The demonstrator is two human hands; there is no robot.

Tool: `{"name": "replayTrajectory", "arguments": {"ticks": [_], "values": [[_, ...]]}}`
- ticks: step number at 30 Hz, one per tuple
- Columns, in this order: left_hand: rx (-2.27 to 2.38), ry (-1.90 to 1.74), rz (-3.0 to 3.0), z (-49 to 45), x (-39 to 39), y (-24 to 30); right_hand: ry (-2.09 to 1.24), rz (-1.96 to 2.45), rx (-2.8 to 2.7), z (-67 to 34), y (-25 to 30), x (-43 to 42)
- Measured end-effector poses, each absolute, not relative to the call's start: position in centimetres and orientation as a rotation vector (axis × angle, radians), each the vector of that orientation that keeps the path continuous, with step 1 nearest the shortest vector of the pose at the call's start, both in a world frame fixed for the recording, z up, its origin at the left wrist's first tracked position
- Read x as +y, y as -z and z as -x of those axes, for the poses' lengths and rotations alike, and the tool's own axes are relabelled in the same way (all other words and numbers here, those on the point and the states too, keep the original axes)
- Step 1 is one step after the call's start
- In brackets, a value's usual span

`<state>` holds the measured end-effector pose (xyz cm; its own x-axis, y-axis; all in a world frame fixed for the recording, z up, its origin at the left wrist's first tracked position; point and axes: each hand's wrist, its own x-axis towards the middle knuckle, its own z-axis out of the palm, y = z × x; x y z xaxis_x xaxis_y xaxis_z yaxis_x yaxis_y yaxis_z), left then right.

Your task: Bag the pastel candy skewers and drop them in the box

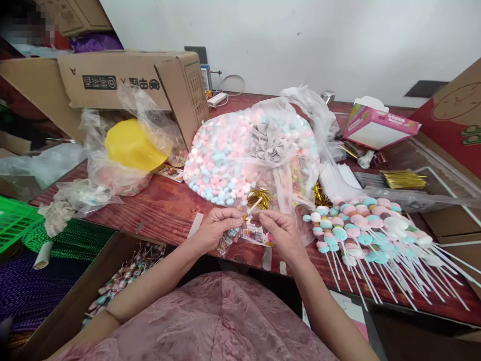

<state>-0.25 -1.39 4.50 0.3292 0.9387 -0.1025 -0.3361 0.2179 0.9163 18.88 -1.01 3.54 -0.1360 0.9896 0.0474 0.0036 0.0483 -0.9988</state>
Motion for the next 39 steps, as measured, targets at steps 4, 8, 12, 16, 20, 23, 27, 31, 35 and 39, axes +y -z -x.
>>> {"name": "replayTrajectory", "arguments": {"ticks": [4,8,12,16,20,23,27,31,35,39], "values": [[0.846,-1.043,-1.092,0.4,-2.3,-4.9,-1.401,1.093,-1.375,-18.6,-4.0,-1.3],[0.939,-1.085,-1.144,0.7,-2.8,-4.7,-1.274,1.13,-1.417,-18.9,-3.9,-2.1],[1.037,-1.088,-1.065,0.7,-3.2,-4.0,-0.889,1.168,-1.34,-19.1,-3.8,-3.5],[1.015,-1.043,-1.063,-0.1,-3.7,-3.6,-0.66,1.028,-1.535,-17.5,-3.5,-4.3],[1.02,-1.056,-1.077,-0.5,-4.4,-3.4,-0.63,0.974,-1.67,-16.1,-2.3,-3.9],[1.016,-1.039,-1.07,-0.2,-4.8,-3.0,-0.725,1.008,-1.641,-15.9,-1.4,-3.8],[1.04,-1.012,-1.103,0.3,-4.9,-2.3,-0.857,1.027,-1.608,-15.8,-1.0,-4.2],[1.045,-1.032,-1.243,0.4,-4.7,-2.1,-0.807,1.061,-1.624,-15.5,-1.0,-4.7],[1.04,-1.08,-1.326,0.2,-4.7,-2.3,-0.568,1.099,-1.554,-15.3,-0.7,-5.6],[1.027,-1.117,-1.371,0.1,-4.6,-2.5,-0.791,1.146,-1.473,-15.6,0.0,-5.9]]}}
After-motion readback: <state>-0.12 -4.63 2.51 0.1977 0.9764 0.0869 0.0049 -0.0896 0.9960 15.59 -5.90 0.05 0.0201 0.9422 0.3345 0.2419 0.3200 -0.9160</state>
